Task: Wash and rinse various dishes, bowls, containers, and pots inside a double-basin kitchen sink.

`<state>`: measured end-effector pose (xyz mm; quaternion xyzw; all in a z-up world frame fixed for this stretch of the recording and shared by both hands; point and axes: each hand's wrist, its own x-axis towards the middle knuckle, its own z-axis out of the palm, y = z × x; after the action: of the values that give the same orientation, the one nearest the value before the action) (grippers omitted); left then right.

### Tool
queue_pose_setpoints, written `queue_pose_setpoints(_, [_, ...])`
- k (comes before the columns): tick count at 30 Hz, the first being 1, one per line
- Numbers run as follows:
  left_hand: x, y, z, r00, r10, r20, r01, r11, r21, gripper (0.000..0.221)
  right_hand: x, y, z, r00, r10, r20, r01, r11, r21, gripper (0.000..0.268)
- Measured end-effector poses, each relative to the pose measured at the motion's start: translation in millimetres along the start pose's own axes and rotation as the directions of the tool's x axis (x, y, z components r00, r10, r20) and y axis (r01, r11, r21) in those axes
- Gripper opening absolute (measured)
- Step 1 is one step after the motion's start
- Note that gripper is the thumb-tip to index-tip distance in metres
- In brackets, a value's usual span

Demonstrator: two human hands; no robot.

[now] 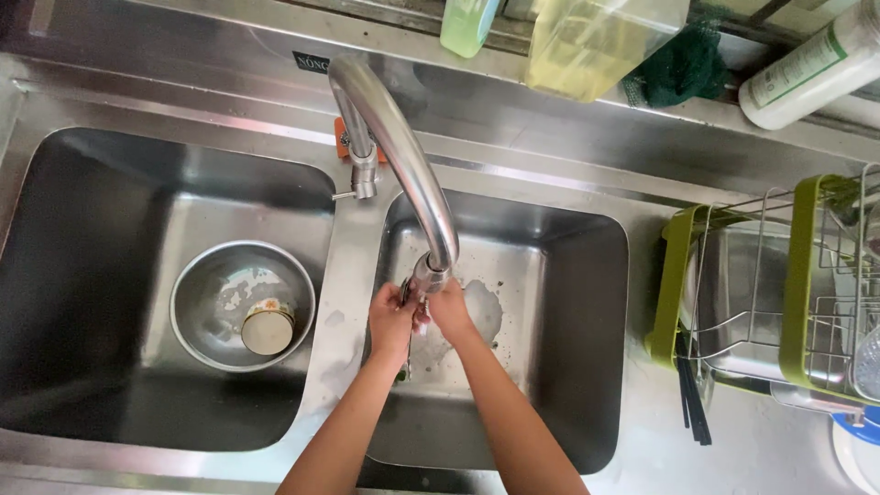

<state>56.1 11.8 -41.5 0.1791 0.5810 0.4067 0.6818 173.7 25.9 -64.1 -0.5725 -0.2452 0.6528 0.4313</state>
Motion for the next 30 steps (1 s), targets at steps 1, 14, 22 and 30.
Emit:
queue_pose_setpoints(1, [0.9, 2.1, 2.1, 1.0, 0.002, 0.001, -0.002, 1.0, -0.001, 0.017, 3.1, 6.2, -2.2, 1.0, -0.002, 0.001, 0.002, 1.0, -0.001, 0.016])
queue_pose_setpoints(14, [37.2, 4.5, 2.4, 0.917, -0.032, 0.398, 0.036, 0.999, -0.001, 0.023, -12.5, -45.9, 0.7, 0.962, -0.24, 0.133, 0.228, 0.969, 0.099, 0.042])
queue_pose_setpoints(22, [16.6, 49.1, 33.9, 0.911, 0.323, 0.256, -0.312, 0.946, -0.084, 0.03, 68.3, 127.6, -79.7, 0.96, -0.096, 0.262, 0.07, 0.992, 0.105, 0.047])
queue_pose_setpoints(30, [-3.5, 68.0, 23.8, 0.916, 0.395, 0.076, -0.377, 0.909, -0.18, 0.01, -13.7, 2.1, -14.2, 0.927, 0.166, 0.336, -0.325, 0.803, 0.5, 0.028])
